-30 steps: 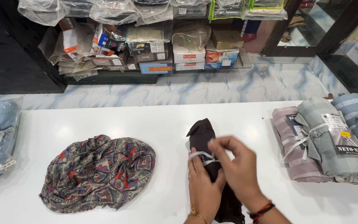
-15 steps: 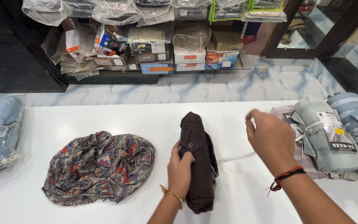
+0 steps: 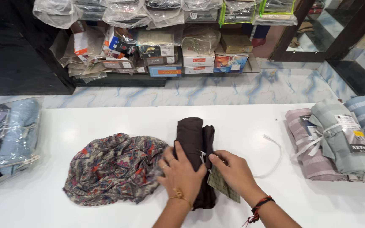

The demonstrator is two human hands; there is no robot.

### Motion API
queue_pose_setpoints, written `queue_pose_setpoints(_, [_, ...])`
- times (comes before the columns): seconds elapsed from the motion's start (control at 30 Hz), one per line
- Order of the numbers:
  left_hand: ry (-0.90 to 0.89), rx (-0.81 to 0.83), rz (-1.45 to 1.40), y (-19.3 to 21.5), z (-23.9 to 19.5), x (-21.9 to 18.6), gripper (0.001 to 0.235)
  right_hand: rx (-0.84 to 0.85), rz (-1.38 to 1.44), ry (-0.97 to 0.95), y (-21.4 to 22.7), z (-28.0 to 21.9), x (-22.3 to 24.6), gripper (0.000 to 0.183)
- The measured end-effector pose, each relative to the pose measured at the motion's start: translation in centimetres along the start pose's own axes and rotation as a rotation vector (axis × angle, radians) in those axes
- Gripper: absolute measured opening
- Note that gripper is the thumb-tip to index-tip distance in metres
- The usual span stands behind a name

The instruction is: The person folds a light blue shirt and a dark brown shirt, securing each with a rubber band. They then place the folded shirts and a patterned scarf into a clear plastic bag, seal it, and place the bag on a glass shelf.

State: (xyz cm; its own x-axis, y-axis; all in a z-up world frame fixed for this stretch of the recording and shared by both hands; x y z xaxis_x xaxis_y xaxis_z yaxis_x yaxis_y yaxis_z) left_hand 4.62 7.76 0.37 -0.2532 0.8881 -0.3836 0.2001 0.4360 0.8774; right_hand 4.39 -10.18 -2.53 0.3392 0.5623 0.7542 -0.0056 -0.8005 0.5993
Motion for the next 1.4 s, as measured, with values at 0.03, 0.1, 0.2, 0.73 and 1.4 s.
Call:
queue_pose_setpoints(0.03, [0.003,-0.001,-0.07,0.3,-0.2,0.1,0.103,0.024,0.043,-0.043,-0.8,-0.1,0.3,0.053])
queue_pose_setpoints(0.1, [0.004,-0.004,-0.213,0.5,-0.3,0.5,0.105,0.058,0.082,-0.093,-1.9,-0.3,0.5,0.052])
queue_pose_setpoints(0.2, [0.0,-0.009,-0.238,0.3,0.4,1.5,0.106,0.063,0.12,-0.086,-2.3,-0.2,0.9,0.048])
queue_pose_setpoints(0.73, [-0.8,-0.284,0.173,6.5,1.2,1.7,0.078,-0.103,-0.587,0.432,0.2,1.3,11.5,0.028])
queue_pose_setpoints(1.4, [-1.087,0.096,-0.136,3.4,-0.4,6.6,0.049,-0.493,-0.695,0.751,-1.8,-5.2,10.4,0.041])
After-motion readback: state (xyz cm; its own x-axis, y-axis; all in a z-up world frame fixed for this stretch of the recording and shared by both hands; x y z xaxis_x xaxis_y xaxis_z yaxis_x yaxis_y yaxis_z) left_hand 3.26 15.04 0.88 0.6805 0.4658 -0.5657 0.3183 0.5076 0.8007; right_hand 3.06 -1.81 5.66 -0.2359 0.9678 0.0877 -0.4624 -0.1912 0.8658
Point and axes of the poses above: each hand's wrist, its own z-axis towards the middle knuckle, its own y-axis out of the back of the hand, x = y × z, the point moved 5 cm from there along z, towards the middle knuckle, and after that the axes turned 1 degree about -y, right-handed, at the moved point
